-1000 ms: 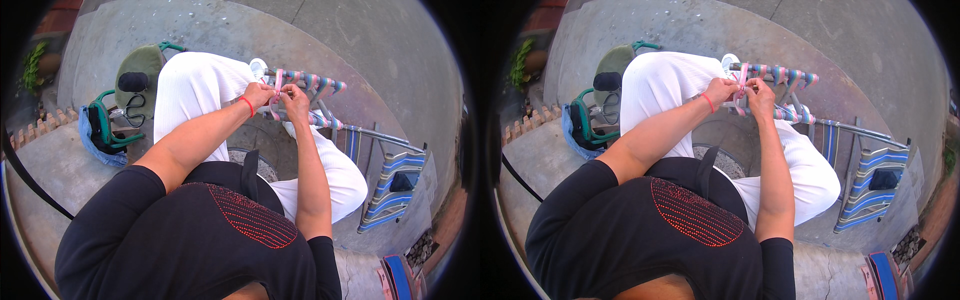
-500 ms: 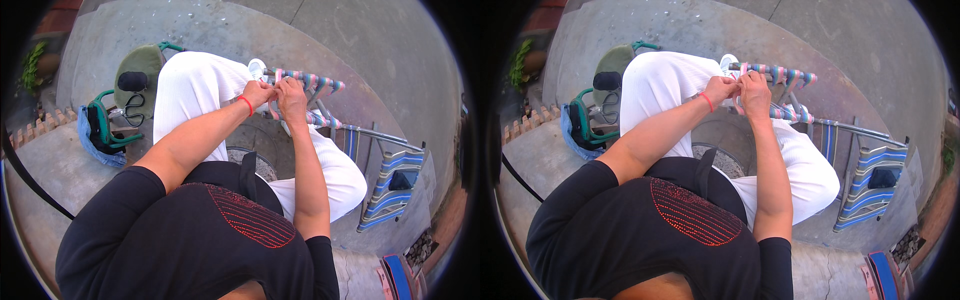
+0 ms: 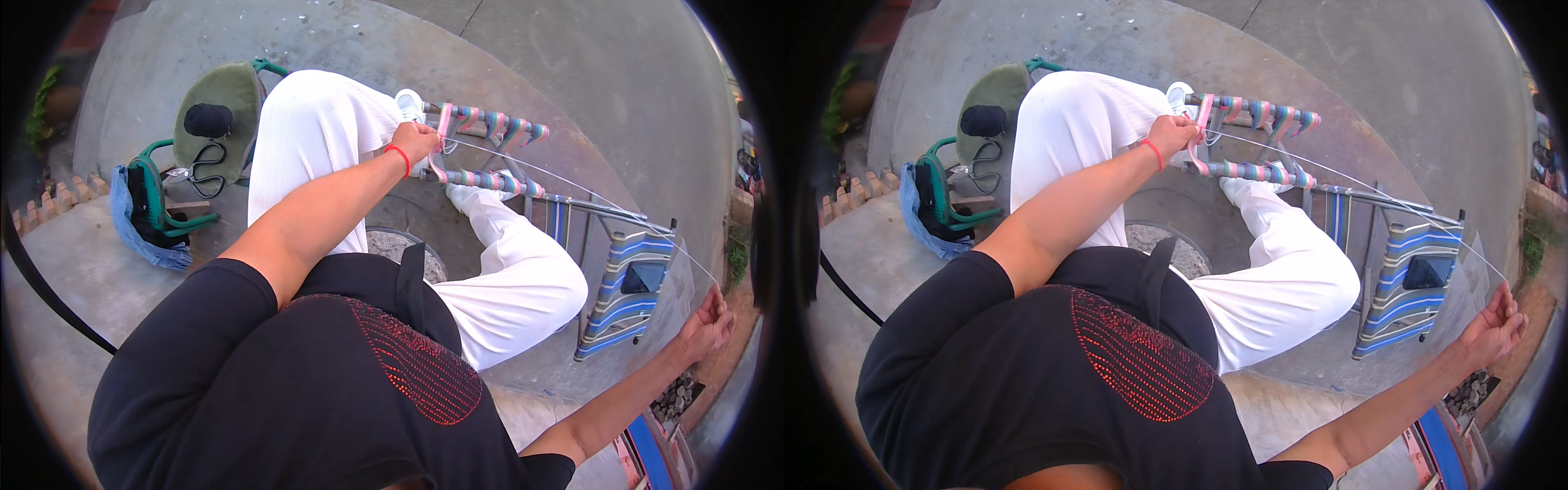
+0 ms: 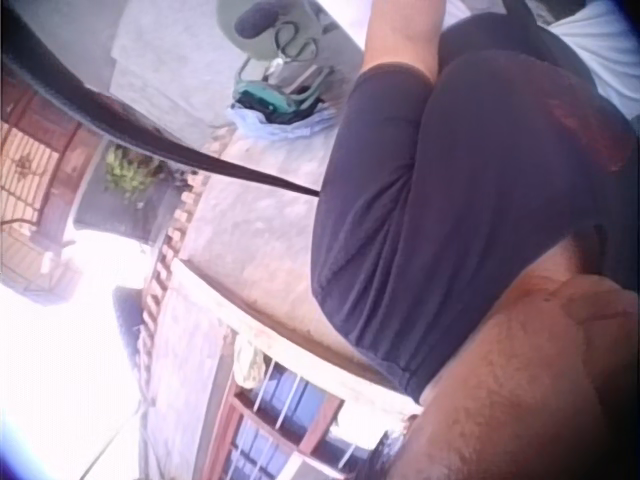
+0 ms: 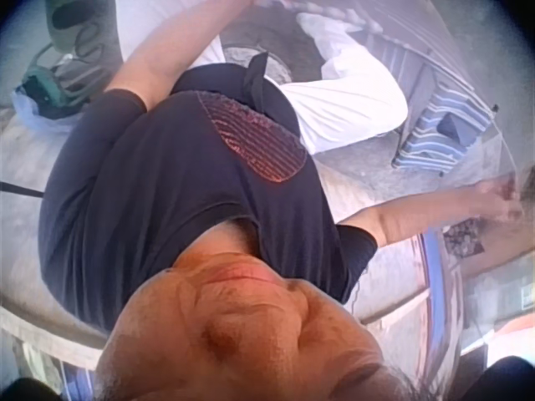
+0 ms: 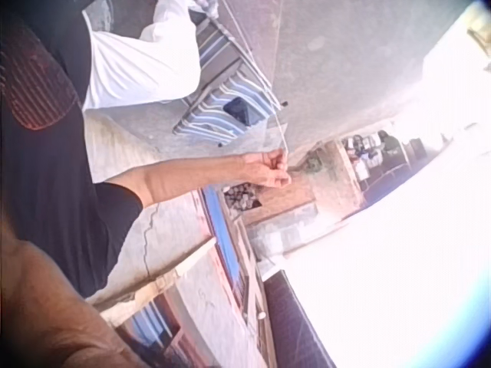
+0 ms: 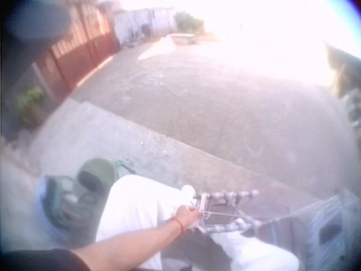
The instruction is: The person cuts straps off a folding chair frame with scissors and attaches a cord to the frame by hand.
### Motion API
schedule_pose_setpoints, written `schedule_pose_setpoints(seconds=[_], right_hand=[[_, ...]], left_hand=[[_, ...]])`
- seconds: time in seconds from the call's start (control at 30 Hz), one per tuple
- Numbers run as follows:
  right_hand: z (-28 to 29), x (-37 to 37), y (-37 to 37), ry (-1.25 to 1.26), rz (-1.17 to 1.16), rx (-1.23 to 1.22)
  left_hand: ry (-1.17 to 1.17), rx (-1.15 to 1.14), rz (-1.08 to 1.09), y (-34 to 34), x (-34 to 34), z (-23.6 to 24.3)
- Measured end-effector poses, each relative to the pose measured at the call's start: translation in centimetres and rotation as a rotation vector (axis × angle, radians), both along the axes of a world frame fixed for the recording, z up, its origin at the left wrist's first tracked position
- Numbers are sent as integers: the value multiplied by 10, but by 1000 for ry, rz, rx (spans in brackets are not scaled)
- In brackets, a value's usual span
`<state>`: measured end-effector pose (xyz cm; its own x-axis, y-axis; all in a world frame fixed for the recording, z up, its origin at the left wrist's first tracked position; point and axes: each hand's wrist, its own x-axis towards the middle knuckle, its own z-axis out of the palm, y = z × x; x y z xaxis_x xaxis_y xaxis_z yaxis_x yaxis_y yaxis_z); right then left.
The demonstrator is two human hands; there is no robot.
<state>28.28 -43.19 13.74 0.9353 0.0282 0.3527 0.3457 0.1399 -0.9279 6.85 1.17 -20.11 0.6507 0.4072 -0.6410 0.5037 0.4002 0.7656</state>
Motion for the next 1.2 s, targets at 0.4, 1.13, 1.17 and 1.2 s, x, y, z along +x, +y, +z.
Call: schedule_pose_setpoints(seconds=[0.4, 1.13, 1.17, 1.2], right_hand=[[23, -31, -105, -209, -837, -100], [-278, -169, 322, 567, 515, -817], [-281, -169, 321, 540, 506, -848], [-285, -168, 320, 514, 495, -878]], left_hand=[[-25, -98, 58, -5, -1, 16], [-26, -55, 36, 1, -6, 13], [-21, -42, 22, 1, -6, 13], [-19, -42, 20, 0, -5, 13]])
